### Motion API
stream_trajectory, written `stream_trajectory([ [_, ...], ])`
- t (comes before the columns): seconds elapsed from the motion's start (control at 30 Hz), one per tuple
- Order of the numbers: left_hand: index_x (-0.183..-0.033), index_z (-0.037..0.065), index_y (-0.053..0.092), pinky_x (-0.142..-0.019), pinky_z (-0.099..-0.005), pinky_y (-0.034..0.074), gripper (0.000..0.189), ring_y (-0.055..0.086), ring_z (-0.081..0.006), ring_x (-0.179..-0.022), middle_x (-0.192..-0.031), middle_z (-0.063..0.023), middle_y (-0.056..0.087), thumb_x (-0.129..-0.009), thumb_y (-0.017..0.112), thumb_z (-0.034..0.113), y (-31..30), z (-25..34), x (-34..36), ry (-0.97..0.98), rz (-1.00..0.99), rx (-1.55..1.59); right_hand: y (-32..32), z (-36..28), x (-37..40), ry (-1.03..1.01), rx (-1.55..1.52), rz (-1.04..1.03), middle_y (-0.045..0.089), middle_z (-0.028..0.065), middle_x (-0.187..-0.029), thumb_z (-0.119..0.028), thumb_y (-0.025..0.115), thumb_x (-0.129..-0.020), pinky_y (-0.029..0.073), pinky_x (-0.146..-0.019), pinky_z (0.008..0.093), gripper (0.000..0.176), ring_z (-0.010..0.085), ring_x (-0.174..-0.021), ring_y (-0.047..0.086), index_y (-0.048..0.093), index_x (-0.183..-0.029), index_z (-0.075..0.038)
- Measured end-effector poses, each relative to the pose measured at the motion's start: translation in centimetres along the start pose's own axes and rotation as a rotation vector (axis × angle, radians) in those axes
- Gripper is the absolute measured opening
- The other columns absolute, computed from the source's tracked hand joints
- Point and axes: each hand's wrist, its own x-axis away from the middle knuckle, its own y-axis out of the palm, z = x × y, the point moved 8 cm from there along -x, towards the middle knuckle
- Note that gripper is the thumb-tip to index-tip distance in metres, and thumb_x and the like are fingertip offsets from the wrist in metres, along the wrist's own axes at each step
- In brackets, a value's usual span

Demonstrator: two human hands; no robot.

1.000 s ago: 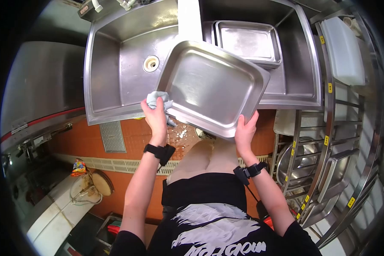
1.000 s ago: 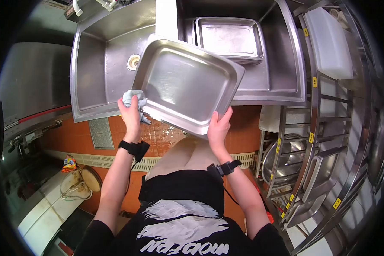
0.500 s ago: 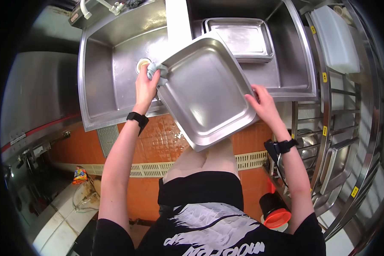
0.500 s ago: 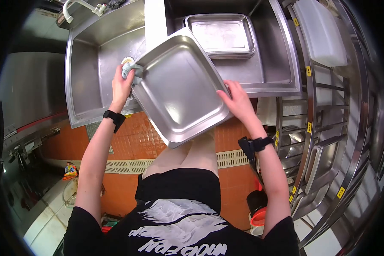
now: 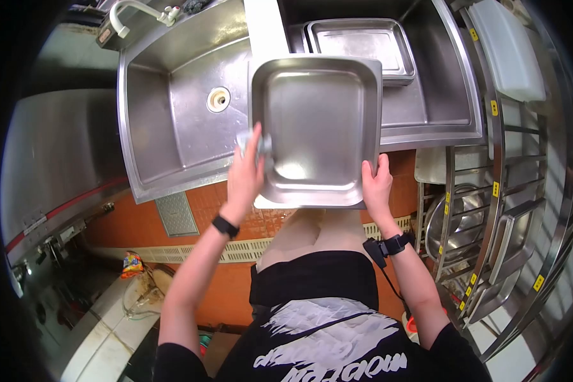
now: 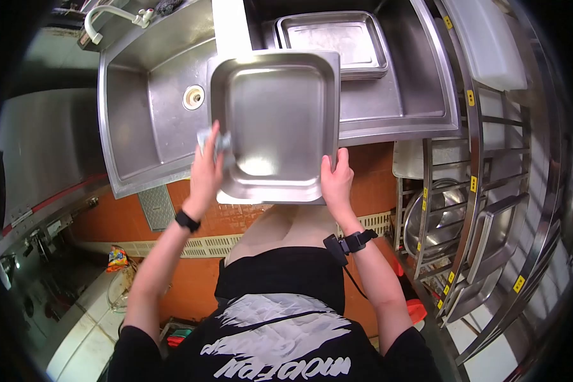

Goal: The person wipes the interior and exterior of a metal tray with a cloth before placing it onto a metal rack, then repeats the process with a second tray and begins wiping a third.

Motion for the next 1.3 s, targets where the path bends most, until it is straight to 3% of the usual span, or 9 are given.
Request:
stream_trajectory([
  [0.23, -0.143, 0.025, 0.033, -0.073, -0.0424, 0.051, 0.064, 0.058, -0.0387, -0.089, -0.118, -0.0216, 0.049, -0.086, 0.057, 0.008, 0.4, 0.0, 6.8, 0.070, -0.177, -0.071, 0.5, 0.2, -0.7, -0.024, 0.007, -0.012, 0.049, 0.0255, -0.069, -0.012, 0.055, -0.087, 0.043, -0.055, 0.0435, 0.018, 0.0460, -0.065, 0.052, 0.041, -0.093, -0.001],
  [0.33, -0.140, 0.022, 0.039, -0.079, -0.0417, 0.050, 0.062, 0.054, -0.0371, -0.098, -0.120, -0.0191, 0.046, -0.083, 0.062, 0.013, -1.5, -0.1, 1.9, 0.072, -0.004, -0.237, 0.6, 0.2, -0.4, 0.020, 0.023, -0.036, 0.049, 0.0257, -0.070, -0.012, 0.055, -0.088, 0.043, -0.056, 0.0439, 0.018, 0.0451, -0.064, 0.052, 0.041, -0.093, -0.001],
  [0.4, -0.136, 0.017, 0.044, -0.088, -0.0433, 0.043, 0.059, 0.048, -0.0339, -0.104, -0.122, -0.0144, 0.047, -0.080, 0.062, 0.013, -3.4, 2.3, 0.2, 0.351, 0.332, -0.324, 0.7, 0.2, -0.5, 0.026, 0.054, -0.047, 0.049, 0.0259, -0.070, -0.012, 0.055, -0.088, 0.043, -0.056, 0.0440, 0.018, 0.0447, -0.064, 0.052, 0.041, -0.092, -0.001],
  [0.57, -0.129, 0.013, 0.052, -0.087, -0.0402, 0.038, 0.055, 0.045, -0.0276, -0.099, -0.116, -0.0081, 0.049, -0.075, 0.061, 0.010, -1.3, 1.9, 2.9, 0.342, 0.258, -0.284, 0.6, -1.6, -0.8, -0.099, -0.121, 0.164, 0.053, 0.0213, -0.069, -0.011, 0.055, -0.087, 0.044, -0.058, 0.0410, 0.016, 0.0384, -0.064, 0.057, 0.043, -0.089, 0.000],
  [0.73, -0.134, 0.009, 0.045, -0.086, -0.0411, 0.038, 0.061, 0.046, -0.0271, -0.097, -0.107, -0.0074, 0.051, -0.075, 0.062, 0.009, 1.6, 3.4, 6.0, 0.292, 0.264, -0.285, 1.6, -0.9, -0.7, 0.001, -0.154, 0.171, 0.043, 0.0120, -0.062, -0.024, 0.055, -0.094, 0.037, -0.051, 0.0340, 0.031, 0.0199, -0.053, 0.033, 0.041, -0.079, -0.001],
  [0.97, -0.134, 0.005, 0.038, -0.090, -0.0417, 0.035, 0.068, 0.046, -0.0293, -0.105, -0.115, -0.0095, 0.050, -0.073, 0.067, 0.011, 7.5, 12.7, 7.2, 0.365, 0.169, 0.165, 3.1, -2.1, -0.8, -0.069, -0.247, 0.107, 0.040, 0.0156, -0.059, -0.028, 0.043, -0.099, 0.033, -0.050, 0.0403, 0.034, 0.0246, -0.053, 0.032, 0.039, -0.079, -0.001],
  [1.0, -0.132, 0.006, 0.041, -0.090, -0.0412, 0.036, 0.066, 0.046, -0.0290, -0.108, -0.119, -0.0092, 0.049, -0.071, 0.068, 0.011, 7.6, 12.9, 7.4, 0.371, 0.187, 0.212, 3.1, -1.8, -1.0, -0.049, -0.266, 0.083, 0.042, 0.0160, -0.059, -0.032, 0.051, -0.096, 0.034, -0.050, 0.0410, 0.035, 0.0268, -0.052, 0.034, 0.042, -0.082, -0.001],
  [1.13, -0.123, 0.010, 0.050, -0.087, -0.0386, 0.037, 0.061, 0.046, -0.0255, -0.109, -0.123, -0.0052, 0.048, -0.066, 0.071, 0.011, 9.3, 11.9, 8.2, 0.569, 0.021, -0.027, 3.6, -1.4, -0.7, -0.050, -0.282, -0.035, 0.057, 0.0153, -0.070, -0.038, 0.069, -0.083, 0.043, -0.056, 0.0352, 0.046, 0.0267, -0.057, 0.047, 0.049, -0.094, 0.001],
  [1.3, -0.117, 0.012, 0.054, -0.084, -0.0386, 0.039, 0.053, 0.049, -0.0248, -0.101, -0.116, -0.0039, 0.052, -0.066, 0.069, 0.010, 6.7, 9.9, 8.1, 0.678, -0.051, -0.163, 2.9, -1.7, -1.1, -0.040, -0.243, -0.077, 0.062, 0.0174, -0.077, -0.029, 0.068, -0.084, 0.046, -0.059, 0.0366, 0.036, 0.0298, -0.063, 0.056, 0.050, -0.093, 0.001],
])
